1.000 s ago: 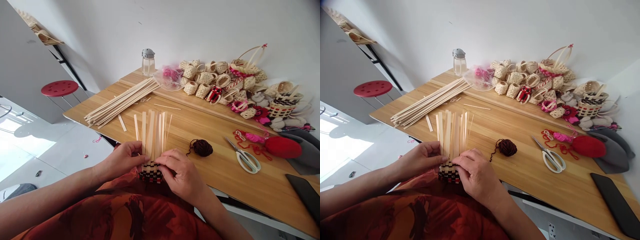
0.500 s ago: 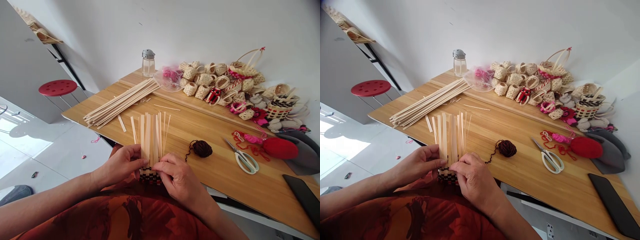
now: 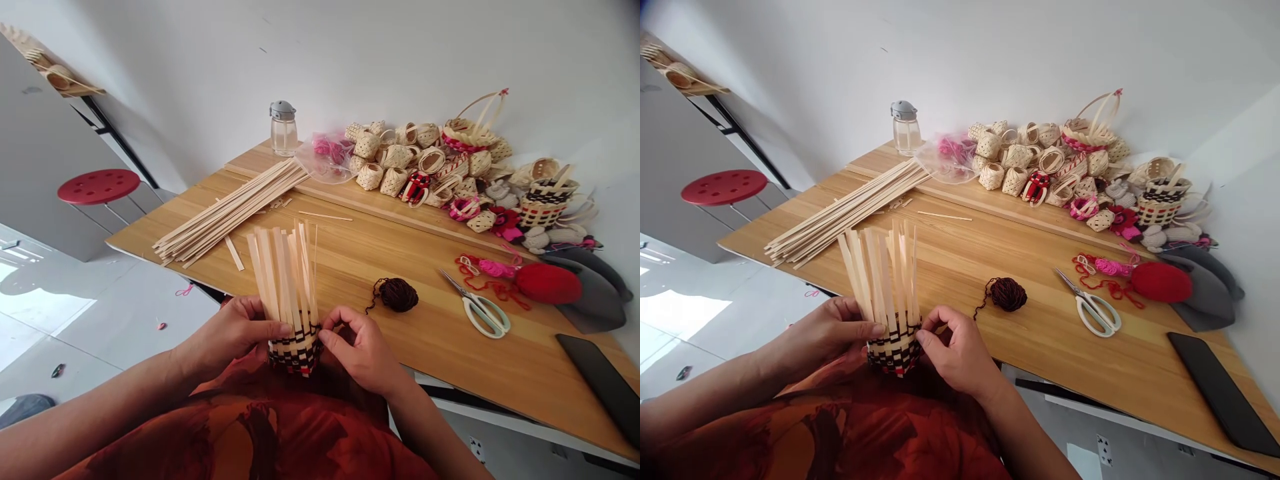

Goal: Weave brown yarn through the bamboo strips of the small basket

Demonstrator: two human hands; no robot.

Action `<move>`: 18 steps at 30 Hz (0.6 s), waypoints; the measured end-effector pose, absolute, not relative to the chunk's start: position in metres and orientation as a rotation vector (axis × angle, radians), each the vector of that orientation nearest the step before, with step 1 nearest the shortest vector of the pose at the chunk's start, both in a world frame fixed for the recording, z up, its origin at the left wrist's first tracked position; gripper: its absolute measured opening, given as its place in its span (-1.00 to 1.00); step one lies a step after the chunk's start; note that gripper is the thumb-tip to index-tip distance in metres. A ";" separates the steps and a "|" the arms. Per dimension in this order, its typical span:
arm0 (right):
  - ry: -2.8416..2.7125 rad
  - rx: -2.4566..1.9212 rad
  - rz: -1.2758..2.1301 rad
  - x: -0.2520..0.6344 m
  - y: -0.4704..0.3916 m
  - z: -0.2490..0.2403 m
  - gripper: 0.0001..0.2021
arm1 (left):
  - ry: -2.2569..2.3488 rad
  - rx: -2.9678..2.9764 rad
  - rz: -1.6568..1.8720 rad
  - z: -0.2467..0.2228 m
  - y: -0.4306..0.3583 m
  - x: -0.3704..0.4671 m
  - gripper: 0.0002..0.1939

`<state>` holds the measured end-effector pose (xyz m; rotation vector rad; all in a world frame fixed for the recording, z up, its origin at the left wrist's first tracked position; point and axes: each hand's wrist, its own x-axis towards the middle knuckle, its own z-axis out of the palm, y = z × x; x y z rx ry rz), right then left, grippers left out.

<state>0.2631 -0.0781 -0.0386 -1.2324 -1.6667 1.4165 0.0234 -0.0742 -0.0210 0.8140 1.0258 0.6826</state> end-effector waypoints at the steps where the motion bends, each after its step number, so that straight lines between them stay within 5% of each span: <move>1: -1.644 -1.229 1.428 0.263 -0.079 -0.039 -0.88 | 1.016 0.792 0.688 -0.021 -0.075 0.024 -0.74; 18: -2.075 -1.231 1.049 0.266 -0.080 -0.014 -0.93 | 1.152 0.896 0.580 -0.019 -0.075 0.020 -0.82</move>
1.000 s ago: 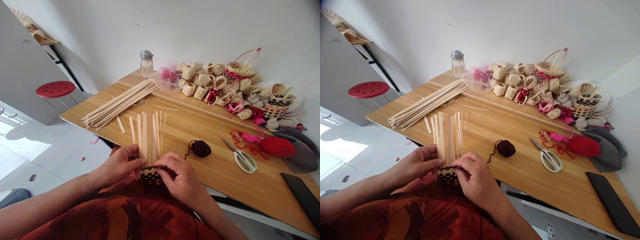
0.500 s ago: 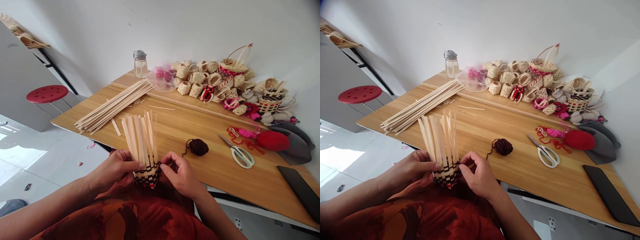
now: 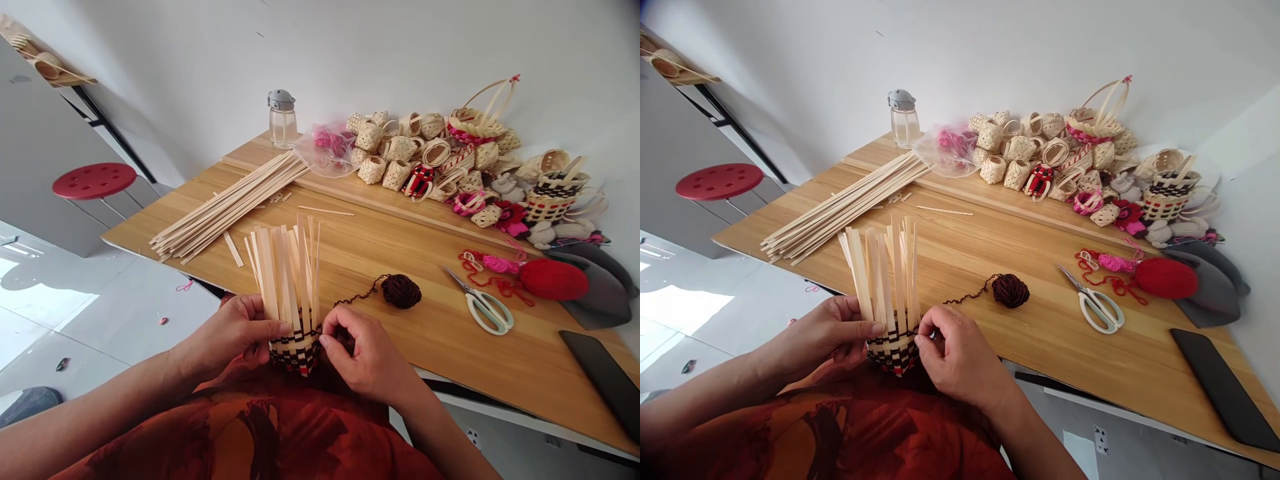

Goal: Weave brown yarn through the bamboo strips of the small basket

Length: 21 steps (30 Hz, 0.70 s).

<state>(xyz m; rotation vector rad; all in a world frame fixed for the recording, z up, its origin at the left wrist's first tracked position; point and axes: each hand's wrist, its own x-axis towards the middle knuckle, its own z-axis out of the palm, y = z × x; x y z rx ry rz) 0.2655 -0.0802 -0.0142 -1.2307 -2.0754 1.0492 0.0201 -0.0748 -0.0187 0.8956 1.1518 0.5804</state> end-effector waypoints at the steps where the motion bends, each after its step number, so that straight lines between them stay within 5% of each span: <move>1: -2.107 -1.224 1.021 0.267 -0.080 -0.013 -0.92 | 1.162 0.903 0.579 -0.018 -0.075 0.020 -0.80; 10: -2.227 -1.214 0.937 0.273 -0.073 -0.011 -0.87 | 1.231 0.965 0.558 -0.021 -0.074 0.019 -0.69; 21: -1.849 -1.253 1.399 0.268 -0.075 -0.036 -0.92 | 1.169 1.048 0.695 -0.025 -0.069 0.018 -0.63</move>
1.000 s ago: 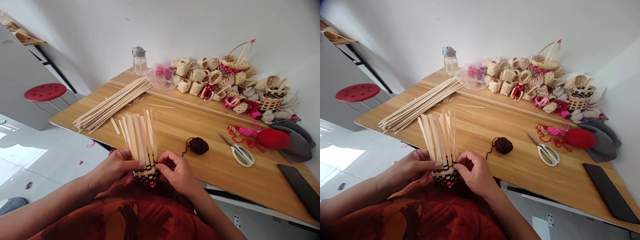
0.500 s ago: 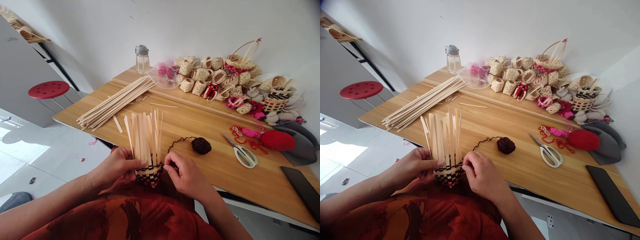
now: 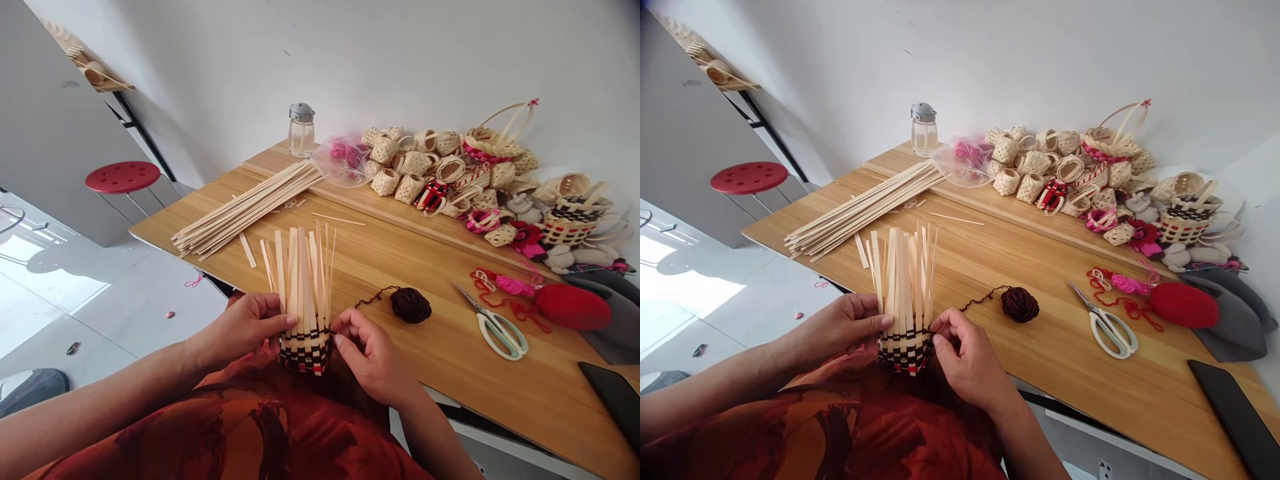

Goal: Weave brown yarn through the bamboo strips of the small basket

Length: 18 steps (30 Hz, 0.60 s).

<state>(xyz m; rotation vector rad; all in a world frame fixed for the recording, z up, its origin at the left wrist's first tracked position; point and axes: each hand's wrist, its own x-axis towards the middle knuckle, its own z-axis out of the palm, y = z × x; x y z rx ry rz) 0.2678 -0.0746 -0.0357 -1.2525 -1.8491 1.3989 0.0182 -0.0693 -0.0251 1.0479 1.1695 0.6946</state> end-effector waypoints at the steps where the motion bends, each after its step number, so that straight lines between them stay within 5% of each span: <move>1: -1.824 -1.268 1.406 0.267 -0.075 -0.037 -0.90 | 1.166 1.049 0.697 -0.025 -0.069 0.019 -0.63; 18: -1.652 -1.339 1.475 0.269 -0.075 -0.036 -0.77 | 1.190 1.178 0.560 -0.026 -0.069 0.014 -0.65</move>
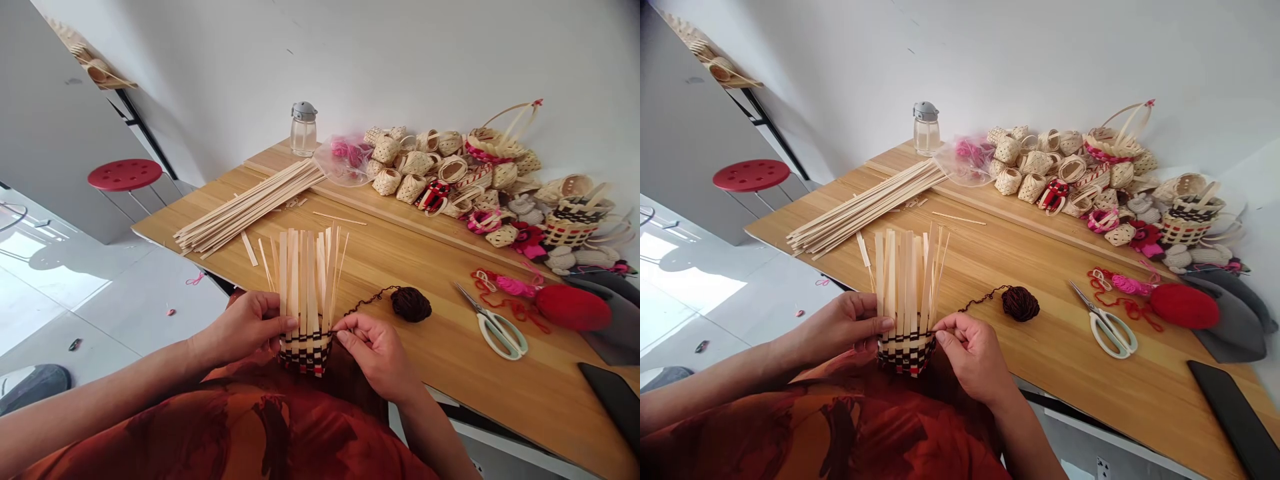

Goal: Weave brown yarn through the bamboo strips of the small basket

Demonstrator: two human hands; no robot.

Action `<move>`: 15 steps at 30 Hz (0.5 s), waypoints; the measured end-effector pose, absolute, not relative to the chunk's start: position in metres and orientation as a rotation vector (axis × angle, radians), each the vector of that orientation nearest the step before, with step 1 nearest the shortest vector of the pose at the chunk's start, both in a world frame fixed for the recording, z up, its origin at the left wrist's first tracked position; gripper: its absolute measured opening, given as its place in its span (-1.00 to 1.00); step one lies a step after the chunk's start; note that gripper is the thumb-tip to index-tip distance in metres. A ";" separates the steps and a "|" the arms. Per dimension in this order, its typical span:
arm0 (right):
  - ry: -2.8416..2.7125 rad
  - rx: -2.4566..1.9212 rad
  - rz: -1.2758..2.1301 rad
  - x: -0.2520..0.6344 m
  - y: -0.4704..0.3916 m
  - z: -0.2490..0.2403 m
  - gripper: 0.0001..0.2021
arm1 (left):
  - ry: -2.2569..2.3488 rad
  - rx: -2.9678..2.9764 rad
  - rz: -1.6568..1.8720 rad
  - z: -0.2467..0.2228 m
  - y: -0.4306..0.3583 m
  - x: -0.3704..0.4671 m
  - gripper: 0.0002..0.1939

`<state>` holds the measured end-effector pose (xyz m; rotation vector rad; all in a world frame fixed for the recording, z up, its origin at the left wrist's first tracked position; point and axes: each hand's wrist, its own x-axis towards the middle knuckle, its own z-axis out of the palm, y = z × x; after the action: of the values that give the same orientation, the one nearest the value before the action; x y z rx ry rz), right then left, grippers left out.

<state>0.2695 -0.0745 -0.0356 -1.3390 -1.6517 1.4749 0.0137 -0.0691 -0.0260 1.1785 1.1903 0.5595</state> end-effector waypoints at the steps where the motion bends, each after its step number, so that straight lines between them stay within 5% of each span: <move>1: -1.656 -1.340 1.484 0.271 -0.074 -0.036 -0.77 | 1.192 1.180 0.558 -0.025 -0.068 0.014 -0.66; 15: -1.567 -1.266 1.578 0.274 -0.070 -0.042 -0.66 | 1.080 1.076 0.757 -0.018 -0.066 0.017 -0.59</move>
<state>0.2740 -0.0698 -0.0421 -1.2656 -1.5673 1.5776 0.0175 -0.0662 -0.0184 1.0760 1.0802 0.7570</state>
